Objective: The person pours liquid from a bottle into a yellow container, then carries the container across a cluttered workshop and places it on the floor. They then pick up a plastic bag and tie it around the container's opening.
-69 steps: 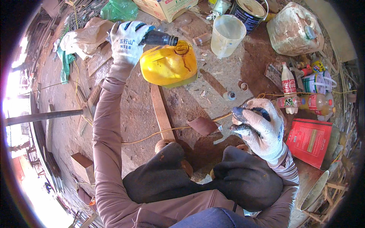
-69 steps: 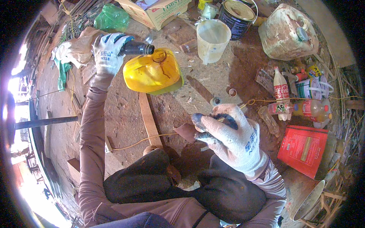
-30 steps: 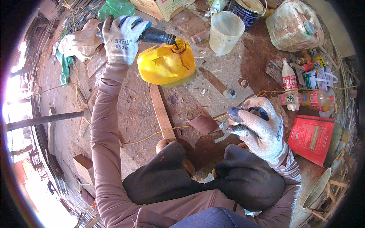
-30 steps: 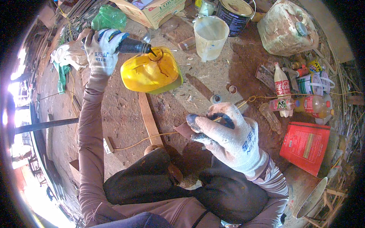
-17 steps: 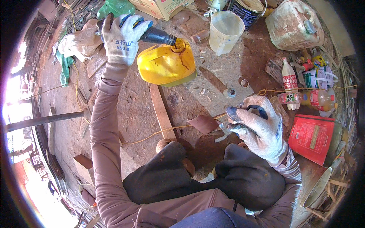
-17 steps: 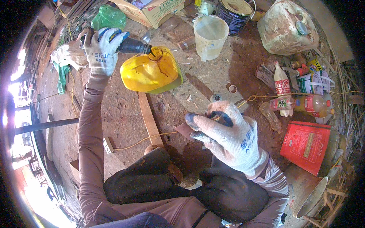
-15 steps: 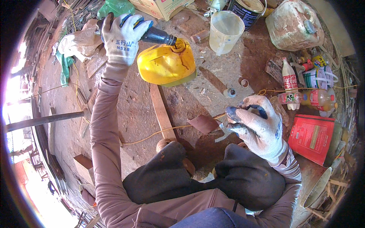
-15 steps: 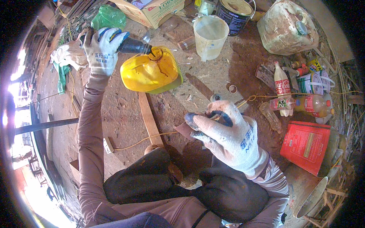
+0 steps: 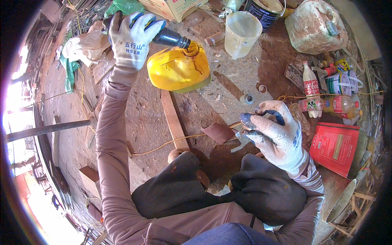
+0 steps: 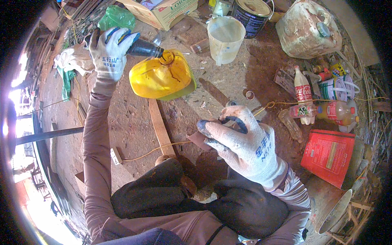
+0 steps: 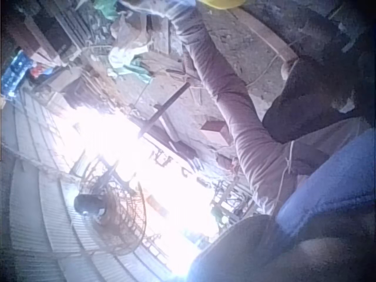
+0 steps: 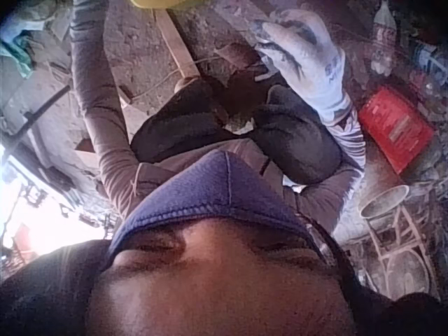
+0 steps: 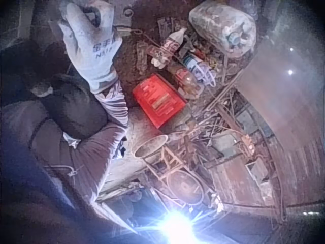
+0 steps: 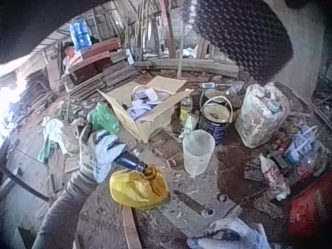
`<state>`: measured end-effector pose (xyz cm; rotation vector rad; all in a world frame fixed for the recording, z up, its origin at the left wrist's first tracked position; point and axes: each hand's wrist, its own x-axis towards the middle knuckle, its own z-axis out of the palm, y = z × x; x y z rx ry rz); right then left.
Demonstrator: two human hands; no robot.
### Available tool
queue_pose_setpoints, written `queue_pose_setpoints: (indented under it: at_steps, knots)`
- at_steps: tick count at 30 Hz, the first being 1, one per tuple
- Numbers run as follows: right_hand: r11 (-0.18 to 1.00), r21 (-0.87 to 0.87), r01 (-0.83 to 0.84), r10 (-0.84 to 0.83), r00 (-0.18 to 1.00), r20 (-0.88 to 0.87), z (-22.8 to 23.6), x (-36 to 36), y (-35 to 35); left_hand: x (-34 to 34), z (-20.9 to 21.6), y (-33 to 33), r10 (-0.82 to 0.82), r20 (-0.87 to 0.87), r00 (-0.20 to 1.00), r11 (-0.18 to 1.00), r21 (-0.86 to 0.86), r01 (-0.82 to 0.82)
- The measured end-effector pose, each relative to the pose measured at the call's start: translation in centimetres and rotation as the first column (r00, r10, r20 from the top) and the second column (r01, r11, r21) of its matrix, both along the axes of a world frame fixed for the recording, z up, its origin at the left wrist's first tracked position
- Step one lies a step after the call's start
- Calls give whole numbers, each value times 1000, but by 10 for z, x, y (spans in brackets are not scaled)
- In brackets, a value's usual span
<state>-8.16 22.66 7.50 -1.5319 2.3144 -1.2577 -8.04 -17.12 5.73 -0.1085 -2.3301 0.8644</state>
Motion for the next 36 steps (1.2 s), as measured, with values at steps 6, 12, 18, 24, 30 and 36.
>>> queue_pose_setpoints:
  at_steps: [6, 12, 18, 24, 30, 36]
  knots:
    - [999, 52, 10, -11, 999, 32, 3, 1, 0, 0, -10, -7, 34, 98, 995, 986, 160, -50]
    - [1000, -1, 29, -29, 998, 47, -2, 2, -2, -1, -38, -23, -21, 191, 981, 893, 445, -67]
    - [989, -116, 93, -80, 990, 113, -8, -5, -13, -3, -52, -27, -59, 185, 981, 828, 558, -55]
    - [988, -54, 142, -123, 956, 267, -8, 0, -18, 0, -42, -20, -39, 124, 991, 921, 388, -13]
    - [995, -25, 100, -94, 978, 188, -11, 1, -20, 0, -14, -11, -29, 61, 998, 991, 136, 20]
    - [998, -25, 55, -49, 979, 196, -13, 2, -19, -10, 2, -2, -34, 31, 999, 996, -86, 37]
